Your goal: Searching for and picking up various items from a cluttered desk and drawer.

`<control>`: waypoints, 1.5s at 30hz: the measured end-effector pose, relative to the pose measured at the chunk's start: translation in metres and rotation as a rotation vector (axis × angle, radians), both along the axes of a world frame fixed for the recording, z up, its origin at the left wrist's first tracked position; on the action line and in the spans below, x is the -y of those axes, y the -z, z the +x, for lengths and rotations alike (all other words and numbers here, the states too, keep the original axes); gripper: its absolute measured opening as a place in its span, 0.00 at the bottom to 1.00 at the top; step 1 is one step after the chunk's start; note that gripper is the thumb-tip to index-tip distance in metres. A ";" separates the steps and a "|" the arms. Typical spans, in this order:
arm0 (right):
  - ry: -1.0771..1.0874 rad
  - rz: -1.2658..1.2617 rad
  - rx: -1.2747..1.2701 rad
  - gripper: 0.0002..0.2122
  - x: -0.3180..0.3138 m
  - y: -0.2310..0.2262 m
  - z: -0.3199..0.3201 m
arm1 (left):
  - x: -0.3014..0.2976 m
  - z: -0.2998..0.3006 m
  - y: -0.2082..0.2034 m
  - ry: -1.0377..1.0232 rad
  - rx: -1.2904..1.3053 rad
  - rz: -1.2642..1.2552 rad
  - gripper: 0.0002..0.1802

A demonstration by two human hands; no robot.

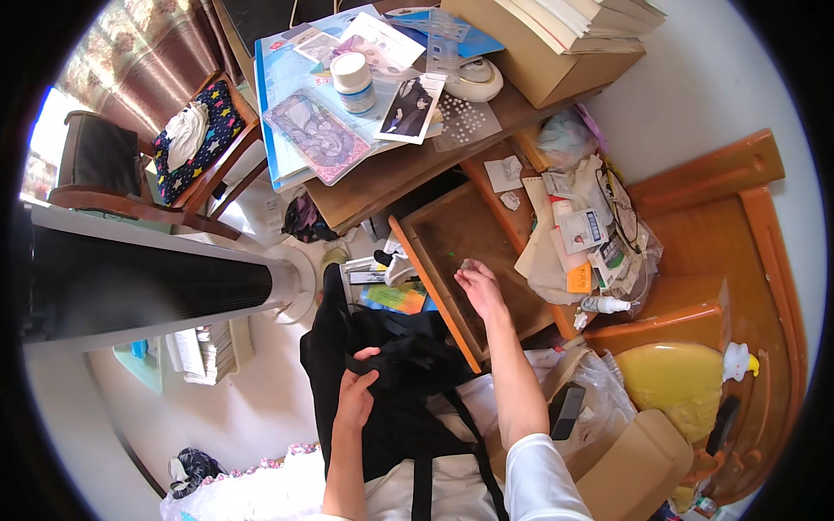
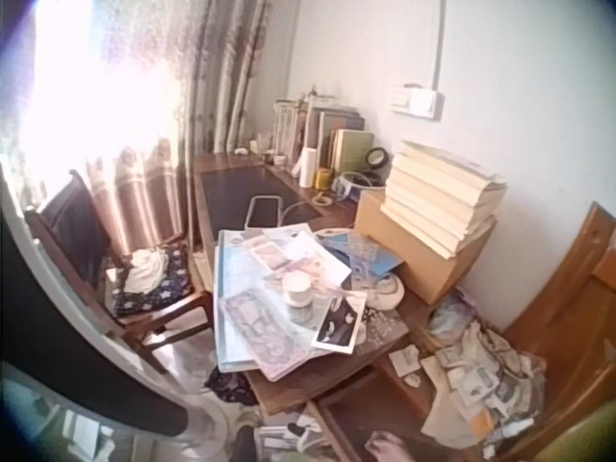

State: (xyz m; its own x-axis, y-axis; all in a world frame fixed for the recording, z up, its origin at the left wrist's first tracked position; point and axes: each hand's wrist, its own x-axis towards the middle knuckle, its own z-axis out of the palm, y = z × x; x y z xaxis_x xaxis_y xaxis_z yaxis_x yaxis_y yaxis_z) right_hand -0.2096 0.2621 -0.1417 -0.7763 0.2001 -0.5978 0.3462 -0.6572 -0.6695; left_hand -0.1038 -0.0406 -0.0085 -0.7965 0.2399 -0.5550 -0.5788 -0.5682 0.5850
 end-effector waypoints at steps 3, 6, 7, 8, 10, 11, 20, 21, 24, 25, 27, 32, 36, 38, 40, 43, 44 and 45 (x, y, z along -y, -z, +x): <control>0.065 -0.180 -0.055 0.08 -0.004 0.001 0.003 | 0.001 -0.001 -0.002 0.001 0.007 0.001 0.22; 0.063 -0.216 0.030 0.06 -0.008 0.008 0.001 | 0.000 -0.001 -0.001 -0.012 0.020 0.000 0.22; -0.023 -0.054 0.061 0.06 -0.009 0.014 -0.001 | -0.001 -0.001 -0.001 -0.020 0.026 0.003 0.22; -0.108 0.110 0.091 0.07 -0.011 0.019 -0.002 | -0.002 -0.001 0.000 -0.021 0.028 0.007 0.22; -0.248 0.681 0.117 0.07 0.001 0.020 -0.010 | -0.001 -0.001 0.003 -0.018 0.034 0.012 0.22; -0.379 1.255 0.131 0.08 0.011 0.014 -0.016 | 0.000 0.000 0.004 -0.023 0.038 0.011 0.22; -0.545 1.705 0.088 0.08 0.028 0.003 -0.045 | 0.004 -0.005 0.001 0.007 0.034 0.033 0.21; -0.580 1.727 0.081 0.07 0.027 0.002 -0.046 | 0.003 -0.005 0.001 0.003 0.038 0.034 0.21; -0.650 1.747 0.091 0.06 0.027 -0.001 -0.051 | 0.001 -0.005 0.002 0.012 0.012 0.015 0.21; -0.681 1.750 0.112 0.06 0.027 -0.001 -0.052 | 0.001 -0.005 0.004 0.023 0.016 0.023 0.21; -0.717 1.740 0.122 0.06 0.025 0.000 -0.054 | 0.001 -0.004 0.004 0.033 0.019 0.028 0.21; -0.739 1.719 0.150 0.07 0.018 0.000 -0.052 | 0.000 -0.003 0.005 0.029 0.016 0.007 0.20; -0.613 1.667 0.160 0.07 0.012 -0.001 -0.044 | -0.001 -0.005 0.001 0.030 0.008 0.005 0.20; -0.543 1.612 0.113 0.08 0.006 0.000 -0.039 | -0.001 -0.006 -0.002 0.026 0.005 -0.002 0.20; -0.510 1.561 0.079 0.07 0.003 -0.001 -0.031 | -0.002 -0.006 -0.002 0.025 0.003 -0.006 0.20; -0.475 1.640 0.007 0.06 -0.001 -0.005 -0.022 | -0.003 -0.006 -0.001 0.027 0.006 -0.002 0.20; -0.468 1.643 0.011 0.06 -0.002 -0.007 -0.023 | -0.003 -0.005 0.000 0.028 0.013 0.006 0.20; -0.516 1.661 0.003 0.06 -0.002 -0.007 -0.025 | -0.003 -0.004 0.000 0.033 0.010 0.010 0.20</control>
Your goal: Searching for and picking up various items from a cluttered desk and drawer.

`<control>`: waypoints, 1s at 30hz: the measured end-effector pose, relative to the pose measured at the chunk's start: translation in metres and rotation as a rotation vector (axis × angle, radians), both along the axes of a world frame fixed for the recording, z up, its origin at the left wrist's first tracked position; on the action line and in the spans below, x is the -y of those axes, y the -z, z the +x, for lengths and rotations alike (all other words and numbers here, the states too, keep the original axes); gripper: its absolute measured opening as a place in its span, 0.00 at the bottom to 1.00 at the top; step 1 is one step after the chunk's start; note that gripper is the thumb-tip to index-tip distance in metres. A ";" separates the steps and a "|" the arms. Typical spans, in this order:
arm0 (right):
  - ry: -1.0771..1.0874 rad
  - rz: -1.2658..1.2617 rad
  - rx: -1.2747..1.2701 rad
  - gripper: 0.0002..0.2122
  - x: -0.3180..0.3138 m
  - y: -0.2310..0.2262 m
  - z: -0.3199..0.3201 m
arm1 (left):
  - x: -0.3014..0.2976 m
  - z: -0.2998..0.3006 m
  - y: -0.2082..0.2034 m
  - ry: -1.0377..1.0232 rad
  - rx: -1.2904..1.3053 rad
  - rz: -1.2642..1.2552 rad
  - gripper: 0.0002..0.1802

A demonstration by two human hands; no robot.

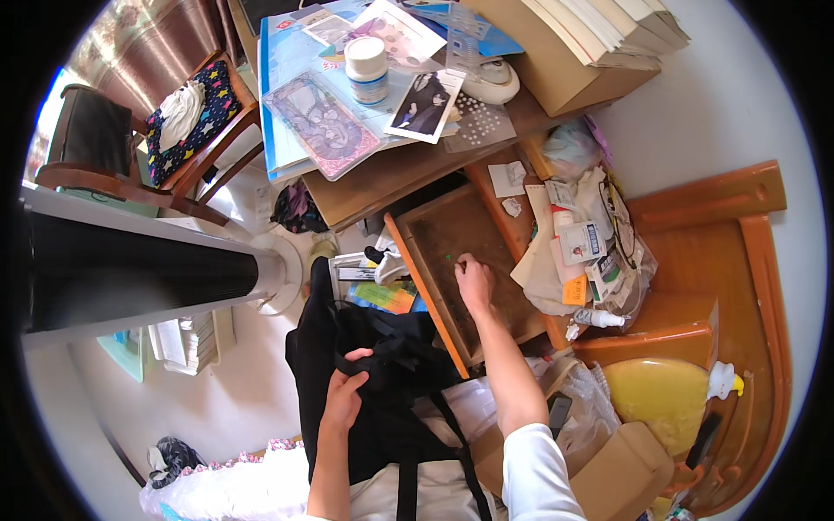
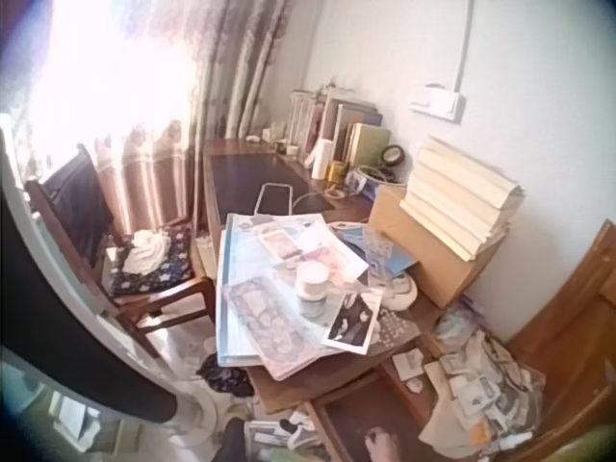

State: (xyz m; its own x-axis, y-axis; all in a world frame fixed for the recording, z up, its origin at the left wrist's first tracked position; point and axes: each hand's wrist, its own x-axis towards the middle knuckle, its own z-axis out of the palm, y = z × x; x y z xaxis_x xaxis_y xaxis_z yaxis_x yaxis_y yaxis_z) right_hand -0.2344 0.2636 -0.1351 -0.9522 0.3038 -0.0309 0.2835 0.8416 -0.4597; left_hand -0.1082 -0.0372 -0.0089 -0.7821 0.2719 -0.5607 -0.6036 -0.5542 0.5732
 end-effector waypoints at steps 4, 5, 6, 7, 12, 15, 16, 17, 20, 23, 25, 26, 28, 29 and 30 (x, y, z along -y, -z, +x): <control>-0.148 0.085 0.034 0.06 0.007 0.002 -0.013 | 0.003 0.002 0.002 0.000 0.009 -0.005 0.21; -0.190 0.090 0.053 0.07 0.012 -0.003 -0.016 | 0.004 0.003 0.002 0.005 0.018 -0.010 0.21; -0.193 0.094 0.058 0.07 0.008 -0.002 -0.018 | 0.002 0.002 0.002 0.002 0.023 -0.005 0.21; -0.213 0.126 0.077 0.07 0.007 0.000 -0.020 | 0.001 0.001 0.003 0.010 0.017 -0.001 0.21; -0.258 0.226 0.126 0.05 0.013 -0.004 -0.029 | 0.003 -0.001 0.003 0.003 0.027 -0.009 0.21; -0.236 0.224 0.155 0.05 0.011 0.002 -0.028 | 0.004 -0.002 0.003 0.011 0.041 0.013 0.20; -0.224 0.223 0.163 0.05 0.011 0.005 -0.029 | 0.003 -0.003 0.002 0.011 0.032 0.015 0.20; -0.226 0.223 0.163 0.05 0.010 0.008 -0.029 | 0.003 -0.004 0.001 0.012 0.022 0.017 0.20; -0.231 0.236 0.171 0.05 0.008 0.011 -0.027 | 0.003 -0.002 0.004 0.014 0.027 -0.003 0.20; -0.234 0.245 0.208 0.05 0.007 0.011 -0.025 | 0.002 -0.002 0.002 0.020 0.024 0.006 0.20; -0.159 0.227 0.174 0.06 0.006 0.010 -0.023 | 0.002 -0.003 0.000 0.017 0.024 0.000 0.20; -0.162 0.225 0.175 0.06 0.006 0.007 -0.021 | 0.002 -0.004 -0.002 0.015 0.023 -0.005 0.20; 0.040 -0.136 -0.018 0.07 0.004 -0.002 -0.017 | 0.000 -0.005 -0.002 0.019 0.020 0.008 0.21; 0.063 -0.332 -0.075 0.05 0.010 -0.012 -0.014 | 0.001 -0.005 -0.001 0.020 0.017 0.017 0.21; 0.143 -0.610 0.037 0.04 0.015 -0.025 -0.003 | 0.003 -0.005 0.001 0.014 0.018 0.009 0.21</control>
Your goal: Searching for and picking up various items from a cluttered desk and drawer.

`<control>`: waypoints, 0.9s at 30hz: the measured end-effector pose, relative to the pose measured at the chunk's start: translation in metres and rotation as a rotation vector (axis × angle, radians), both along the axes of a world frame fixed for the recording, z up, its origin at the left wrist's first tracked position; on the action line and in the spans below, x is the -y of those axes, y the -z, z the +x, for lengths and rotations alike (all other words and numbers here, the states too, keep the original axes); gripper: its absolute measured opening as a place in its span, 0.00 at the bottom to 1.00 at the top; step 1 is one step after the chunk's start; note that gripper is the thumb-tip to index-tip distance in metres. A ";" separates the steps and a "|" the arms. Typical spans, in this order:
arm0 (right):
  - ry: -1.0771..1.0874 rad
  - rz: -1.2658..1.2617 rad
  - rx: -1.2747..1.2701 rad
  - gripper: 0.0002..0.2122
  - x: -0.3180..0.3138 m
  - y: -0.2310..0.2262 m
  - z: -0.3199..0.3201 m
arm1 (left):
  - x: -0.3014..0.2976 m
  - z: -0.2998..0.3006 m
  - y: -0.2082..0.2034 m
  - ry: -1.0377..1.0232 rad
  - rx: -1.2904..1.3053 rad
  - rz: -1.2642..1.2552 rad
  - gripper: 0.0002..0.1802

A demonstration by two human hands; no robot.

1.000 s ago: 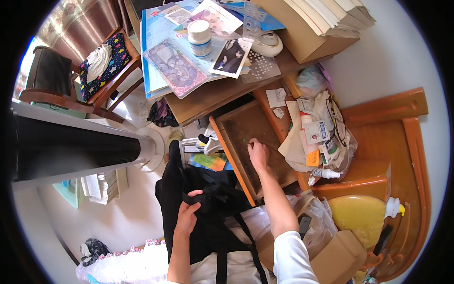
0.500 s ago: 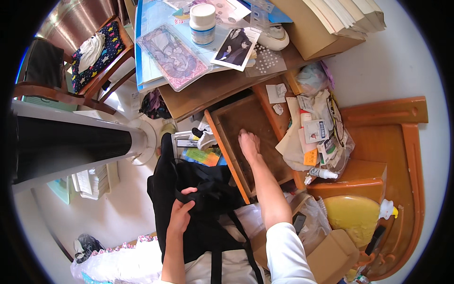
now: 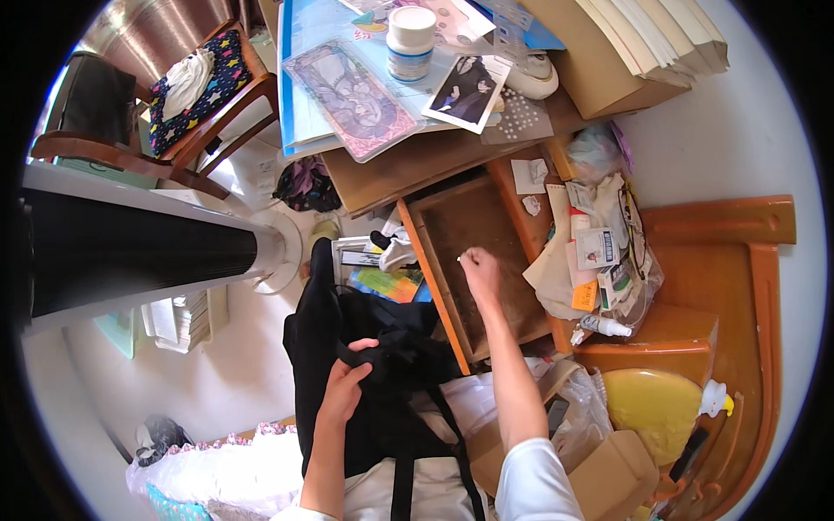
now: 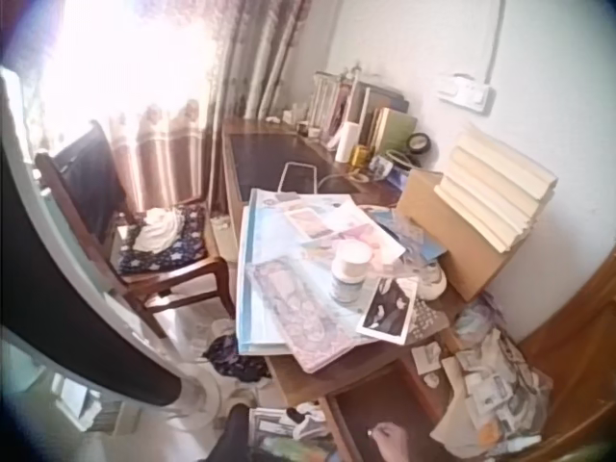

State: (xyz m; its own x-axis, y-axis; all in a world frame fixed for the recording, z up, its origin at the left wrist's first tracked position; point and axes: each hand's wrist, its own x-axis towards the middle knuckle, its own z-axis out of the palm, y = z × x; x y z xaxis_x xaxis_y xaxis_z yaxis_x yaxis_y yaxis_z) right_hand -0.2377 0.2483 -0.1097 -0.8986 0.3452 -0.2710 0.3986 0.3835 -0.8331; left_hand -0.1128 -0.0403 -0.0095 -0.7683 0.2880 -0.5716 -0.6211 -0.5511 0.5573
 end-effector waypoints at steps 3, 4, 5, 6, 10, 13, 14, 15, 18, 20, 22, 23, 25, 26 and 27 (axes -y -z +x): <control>0.020 -0.838 0.139 0.01 0.032 -0.066 0.053 | -0.001 0.003 0.002 0.014 -0.020 -0.015 0.22; -0.058 -1.082 0.148 0.02 0.042 -0.081 0.073 | 0.000 0.003 0.001 0.012 -0.015 -0.016 0.23; -0.084 -1.215 0.230 0.03 0.048 -0.084 0.096 | -0.001 0.004 0.001 0.013 -0.013 -0.018 0.24; -0.125 -1.319 0.300 0.04 0.057 -0.084 0.116 | -0.002 0.005 0.002 0.021 -0.027 -0.019 0.24; 0.035 -1.347 0.570 0.04 0.092 -0.041 0.165 | 0.000 0.012 -0.007 0.017 -0.083 -0.031 0.26; 0.000 -0.219 0.186 0.07 0.113 0.022 0.198 | -0.001 0.017 -0.041 0.091 -0.173 -0.037 0.27; 0.062 -0.096 0.170 0.07 0.112 0.022 0.201 | 0.000 0.022 -0.058 0.151 -0.222 -0.037 0.27; 0.127 0.027 0.156 0.07 0.109 0.022 0.205 | -0.001 0.023 -0.074 0.172 -0.277 -0.074 0.28; -0.016 0.139 0.213 0.08 0.101 -0.045 0.200 | 0.002 0.034 -0.105 0.066 -0.389 -0.167 0.29; 0.006 0.259 0.217 0.10 0.099 -0.080 0.207 | 0.001 0.041 -0.110 0.033 -0.440 -0.234 0.27; -0.158 0.438 0.212 0.11 0.088 -0.107 0.222 | 0.001 0.050 -0.113 -0.004 -0.482 -0.299 0.26; -0.147 0.434 0.199 0.11 0.083 -0.119 0.232 | 0.003 0.054 -0.116 0.069 -0.519 -0.608 0.24; -0.399 0.454 0.387 0.12 0.069 -0.136 0.249 | 0.000 0.062 -0.127 0.143 -0.567 -0.920 0.23; -0.391 0.451 0.373 0.12 0.060 -0.134 0.260 | -0.003 0.066 -0.137 0.097 -0.540 -1.058 0.21; -0.462 0.341 0.350 0.12 0.052 -0.130 0.275 | -0.004 0.069 -0.144 0.047 -0.509 -1.196 0.19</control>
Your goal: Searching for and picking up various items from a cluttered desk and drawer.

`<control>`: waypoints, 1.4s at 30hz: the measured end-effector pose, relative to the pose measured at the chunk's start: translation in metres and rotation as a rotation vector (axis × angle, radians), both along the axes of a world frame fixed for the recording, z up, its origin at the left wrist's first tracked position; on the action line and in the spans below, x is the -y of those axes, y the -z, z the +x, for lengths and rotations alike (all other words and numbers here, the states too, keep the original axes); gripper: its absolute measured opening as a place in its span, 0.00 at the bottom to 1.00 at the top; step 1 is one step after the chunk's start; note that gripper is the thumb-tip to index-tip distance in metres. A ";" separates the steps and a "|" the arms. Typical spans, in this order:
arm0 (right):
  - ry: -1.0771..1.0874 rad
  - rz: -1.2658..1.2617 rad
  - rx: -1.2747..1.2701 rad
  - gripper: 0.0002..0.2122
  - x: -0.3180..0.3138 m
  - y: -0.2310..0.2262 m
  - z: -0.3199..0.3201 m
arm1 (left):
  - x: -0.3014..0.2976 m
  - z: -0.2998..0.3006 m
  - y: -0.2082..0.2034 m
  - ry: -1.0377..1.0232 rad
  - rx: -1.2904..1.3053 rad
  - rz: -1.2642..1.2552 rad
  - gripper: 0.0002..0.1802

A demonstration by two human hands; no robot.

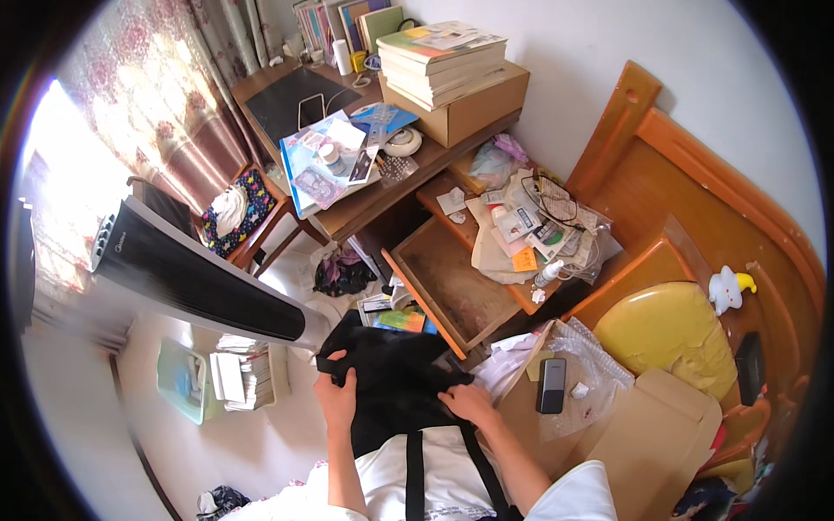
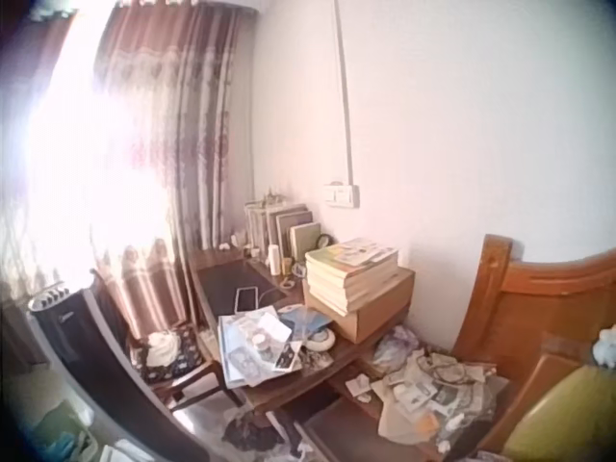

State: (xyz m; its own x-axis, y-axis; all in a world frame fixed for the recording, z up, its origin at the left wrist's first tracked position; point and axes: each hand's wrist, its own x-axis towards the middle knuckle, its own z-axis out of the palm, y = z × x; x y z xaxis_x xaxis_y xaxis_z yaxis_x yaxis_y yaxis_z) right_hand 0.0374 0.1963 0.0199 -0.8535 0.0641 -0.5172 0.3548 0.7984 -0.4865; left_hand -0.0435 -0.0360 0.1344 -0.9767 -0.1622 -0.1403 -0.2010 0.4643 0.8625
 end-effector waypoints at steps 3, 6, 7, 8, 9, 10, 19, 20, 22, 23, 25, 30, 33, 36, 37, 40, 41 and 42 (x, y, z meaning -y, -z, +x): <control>-0.094 -0.084 -0.138 0.13 -0.002 -0.004 0.026 | 0.003 0.007 0.003 -0.108 -0.160 0.341 0.17; -0.098 -0.023 -0.334 0.12 0.001 -0.013 0.033 | -0.001 0.010 -0.010 -0.120 -0.151 0.487 0.16; -0.065 -0.006 -0.390 0.12 0.004 -0.017 0.031 | 0.000 0.011 -0.013 -0.129 -0.143 0.534 0.15; -0.063 -0.010 -0.396 0.12 0.005 -0.023 0.029 | 0.000 0.011 -0.014 -0.126 -0.149 0.530 0.15; -0.043 0.007 -0.425 0.12 0.006 -0.030 0.028 | 0.001 0.011 -0.014 -0.136 -0.164 0.538 0.15; -0.023 0.027 -0.453 0.11 0.005 -0.037 0.027 | 0.002 0.012 -0.015 -0.147 -0.179 0.547 0.15; -0.038 -0.252 -0.319 0.15 -0.026 -0.061 0.049 | -0.011 0.045 -0.048 -0.076 -0.100 0.712 0.16; -0.040 -0.253 -0.316 0.15 -0.026 -0.070 0.048 | -0.011 0.049 -0.048 -0.043 -0.091 0.715 0.16; 0.300 -0.490 -0.270 0.26 -0.021 -0.096 0.040 | -0.015 0.058 -0.059 0.037 -0.055 0.733 0.16; 0.301 -0.492 -0.267 0.26 -0.017 -0.107 0.033 | -0.015 0.061 -0.062 0.119 -0.018 0.748 0.16; 0.096 -0.325 -0.410 0.32 -0.006 -0.124 0.021 | -0.014 0.067 -0.062 0.175 -0.002 0.750 0.16; -0.063 0.018 -0.500 0.15 -0.001 -0.048 0.002 | -0.004 0.071 -0.069 0.365 0.013 0.747 0.17; 0.093 -0.040 -0.543 0.08 -0.014 -0.060 0.002 | 0.004 0.067 -0.057 0.174 -0.013 0.717 0.17; 0.152 -0.072 -0.531 0.06 -0.023 -0.082 0.005 | 0.019 0.059 -0.053 0.045 0.059 0.666 0.17; 0.177 -0.071 -0.495 0.06 -0.029 -0.085 0.006 | 0.019 0.058 -0.049 0.048 0.061 0.669 0.17; 0.211 -0.273 -0.461 0.07 -0.043 -0.096 0.010 | 0.021 0.051 -0.032 0.104 0.033 0.215 0.20; 0.249 -0.409 -0.432 0.07 -0.045 -0.103 0.012 | 0.020 0.052 -0.032 0.104 0.033 0.216 0.20; 0.258 -0.462 -0.397 0.07 -0.045 -0.113 0.017 | 0.018 0.054 -0.034 0.088 0.065 -0.043 0.21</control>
State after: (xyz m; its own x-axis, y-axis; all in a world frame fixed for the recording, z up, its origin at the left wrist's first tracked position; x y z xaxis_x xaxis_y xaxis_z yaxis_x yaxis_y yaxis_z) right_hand 0.0540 0.2418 0.1331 -0.9720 0.1390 -0.1897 0.2298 0.3900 -0.8917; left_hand 0.0103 -0.0544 0.1684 -0.9765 -0.0835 -0.1985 -0.2127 0.5190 0.8279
